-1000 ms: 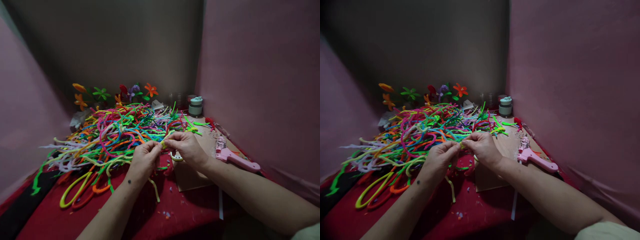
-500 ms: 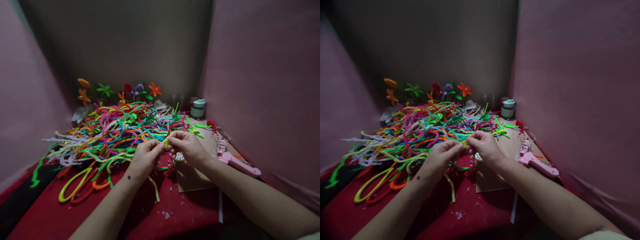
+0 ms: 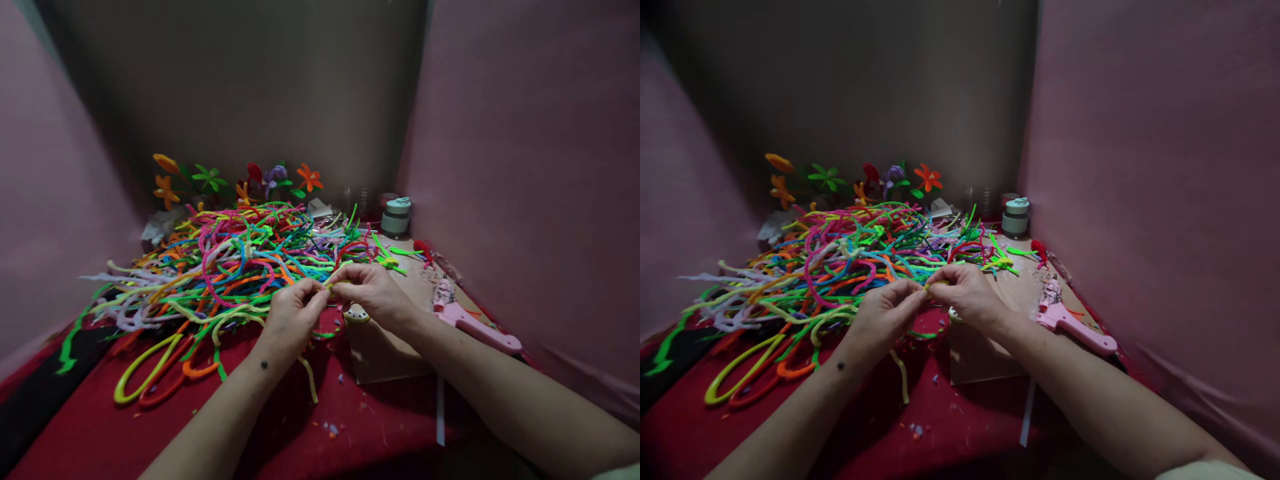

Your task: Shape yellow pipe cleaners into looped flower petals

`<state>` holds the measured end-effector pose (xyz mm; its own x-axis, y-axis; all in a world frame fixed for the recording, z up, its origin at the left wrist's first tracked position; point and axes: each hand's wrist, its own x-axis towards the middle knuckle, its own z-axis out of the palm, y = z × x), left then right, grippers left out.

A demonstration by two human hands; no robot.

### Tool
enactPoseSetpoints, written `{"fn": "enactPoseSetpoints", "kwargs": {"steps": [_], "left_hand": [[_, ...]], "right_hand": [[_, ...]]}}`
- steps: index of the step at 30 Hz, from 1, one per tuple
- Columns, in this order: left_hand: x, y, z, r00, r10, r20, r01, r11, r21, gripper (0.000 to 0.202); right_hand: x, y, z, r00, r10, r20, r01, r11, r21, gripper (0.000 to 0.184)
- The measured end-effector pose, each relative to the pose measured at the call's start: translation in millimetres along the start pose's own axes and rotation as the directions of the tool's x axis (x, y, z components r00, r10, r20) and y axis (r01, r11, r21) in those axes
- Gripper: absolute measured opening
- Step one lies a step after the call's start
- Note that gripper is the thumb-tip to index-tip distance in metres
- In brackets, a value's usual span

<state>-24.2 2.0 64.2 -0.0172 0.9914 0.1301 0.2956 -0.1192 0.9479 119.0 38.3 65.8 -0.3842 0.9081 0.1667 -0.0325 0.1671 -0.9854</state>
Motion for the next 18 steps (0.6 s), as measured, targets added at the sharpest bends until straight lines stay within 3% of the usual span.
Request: {"fn": "enactPoseSetpoints", "kwargs": {"steps": [7,18], "left_hand": [[3.2,3.1,-5.2,0.995,-0.046,0.083,0.053,0.996,-0.076,0.023],[1.6,4.6,-6.9,0.989,-0.08,0.126,0.099,0.983,-0.153,0.024]], "right_hand": [[-1.0,-0.5,0.4,1.0,0.003,0.031,-0.004,0.999,0.052,0.008],[-3.2,-5.9,3.5,0.999,0.041,0.005,-0.041,0.998,0.052,0.014]]}}
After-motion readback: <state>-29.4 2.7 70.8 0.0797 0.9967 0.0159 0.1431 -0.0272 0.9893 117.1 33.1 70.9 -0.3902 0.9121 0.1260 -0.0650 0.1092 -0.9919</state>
